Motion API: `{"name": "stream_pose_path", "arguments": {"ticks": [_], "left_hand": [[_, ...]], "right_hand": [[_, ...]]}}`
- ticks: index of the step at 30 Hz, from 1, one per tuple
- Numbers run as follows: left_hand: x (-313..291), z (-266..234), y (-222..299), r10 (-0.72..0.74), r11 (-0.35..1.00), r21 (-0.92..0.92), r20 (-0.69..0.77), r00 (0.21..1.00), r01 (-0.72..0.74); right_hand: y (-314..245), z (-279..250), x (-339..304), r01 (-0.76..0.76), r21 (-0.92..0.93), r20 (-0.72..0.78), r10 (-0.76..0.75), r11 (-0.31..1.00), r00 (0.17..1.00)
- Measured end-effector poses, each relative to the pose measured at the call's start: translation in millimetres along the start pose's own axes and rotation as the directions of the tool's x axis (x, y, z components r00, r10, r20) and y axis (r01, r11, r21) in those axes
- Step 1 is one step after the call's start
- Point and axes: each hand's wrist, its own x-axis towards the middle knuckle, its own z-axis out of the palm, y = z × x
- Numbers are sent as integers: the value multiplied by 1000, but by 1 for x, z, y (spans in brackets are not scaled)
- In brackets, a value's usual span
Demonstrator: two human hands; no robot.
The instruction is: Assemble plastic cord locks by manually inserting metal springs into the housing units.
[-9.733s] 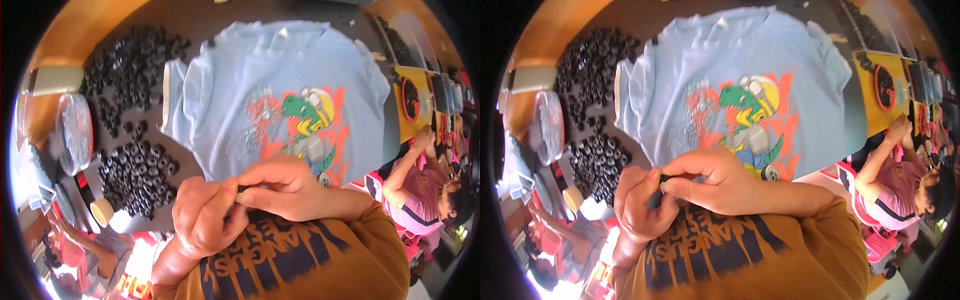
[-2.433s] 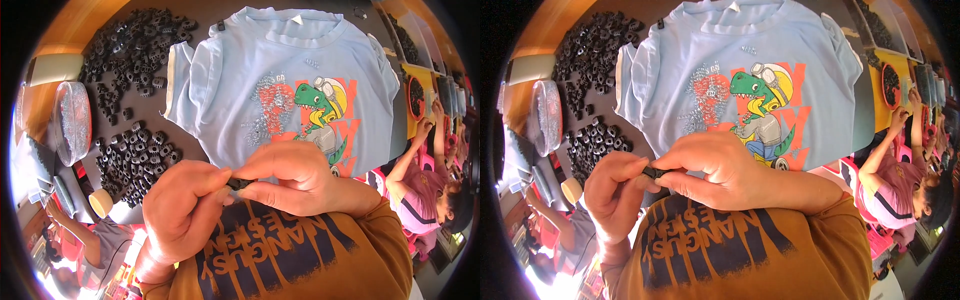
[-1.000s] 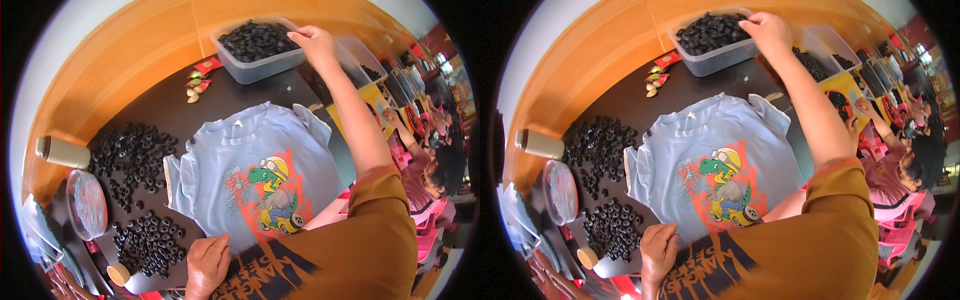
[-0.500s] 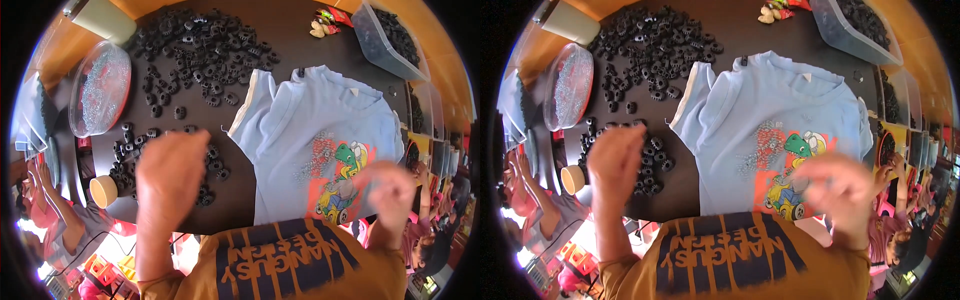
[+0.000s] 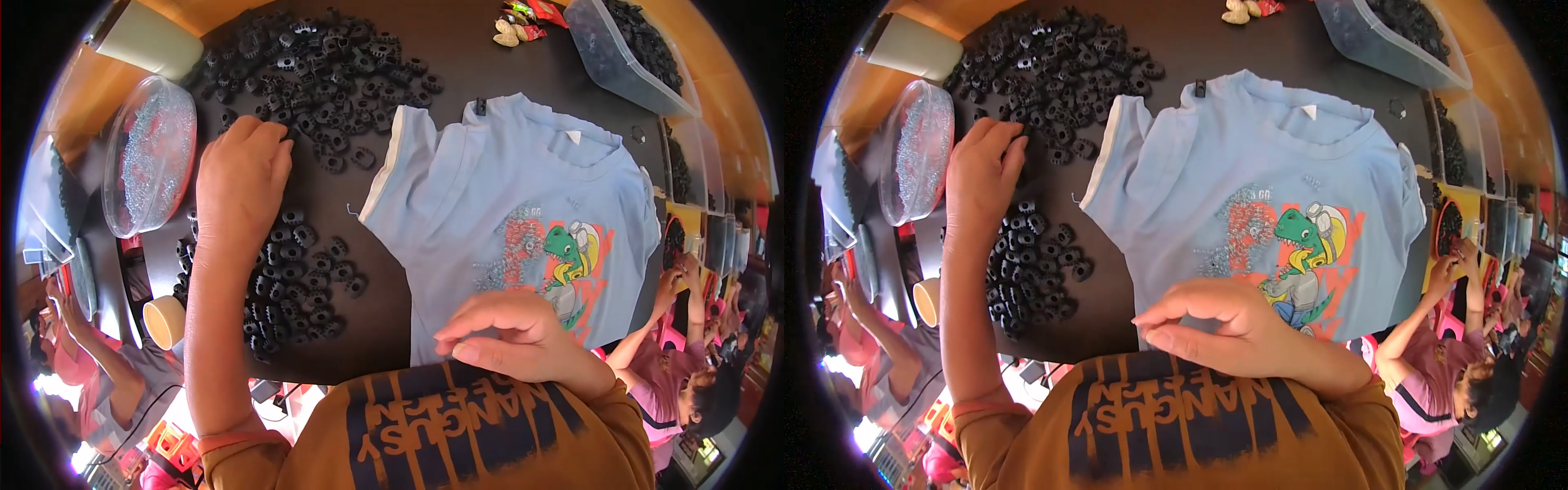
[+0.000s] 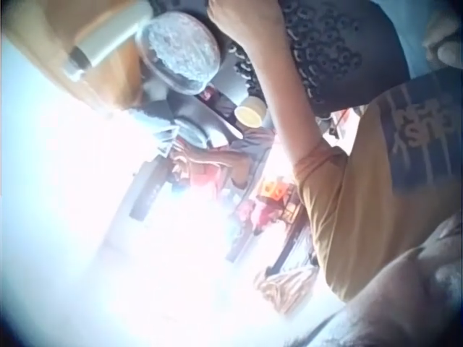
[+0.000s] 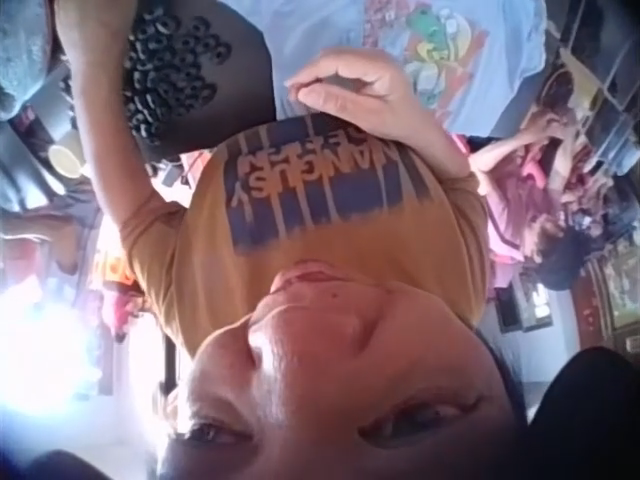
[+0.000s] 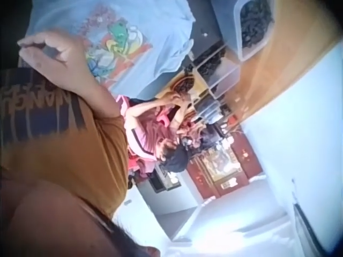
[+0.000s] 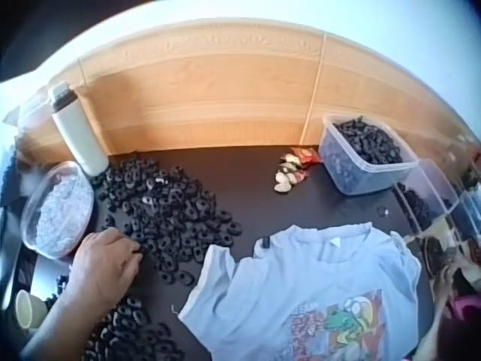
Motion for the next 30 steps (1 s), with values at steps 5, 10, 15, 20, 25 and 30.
{"name": "stream_pose_path", "arguments": {"ticks": [5,10,15,20,25,30], "left_hand": [[-4,-7,9,-33,999,-34,9,999,33],[-28,-37,65,-150,872,-458,86,985,173],[-68,-47,111,217,809,-573,79,973,-134],[-85,-31,122,195,790,-581,-62,979,-194],[-94,-32,122,157,757,-631,-76,985,-169],[-102,-29,114,126,739,-655,-96,987,-158]], "right_hand": [[2,-2,2,21,-46,-33,-22,999,999],[8,-3,-5,27,6,-190,-25,1000,981],[-1,0,-4,-58,66,-102,65,996,993],[8,5,-6,-58,72,-181,70,996,981],[7,15,-5,-77,10,-225,78,997,971],[-9,16,0,-101,-184,-218,60,978,974]]}}
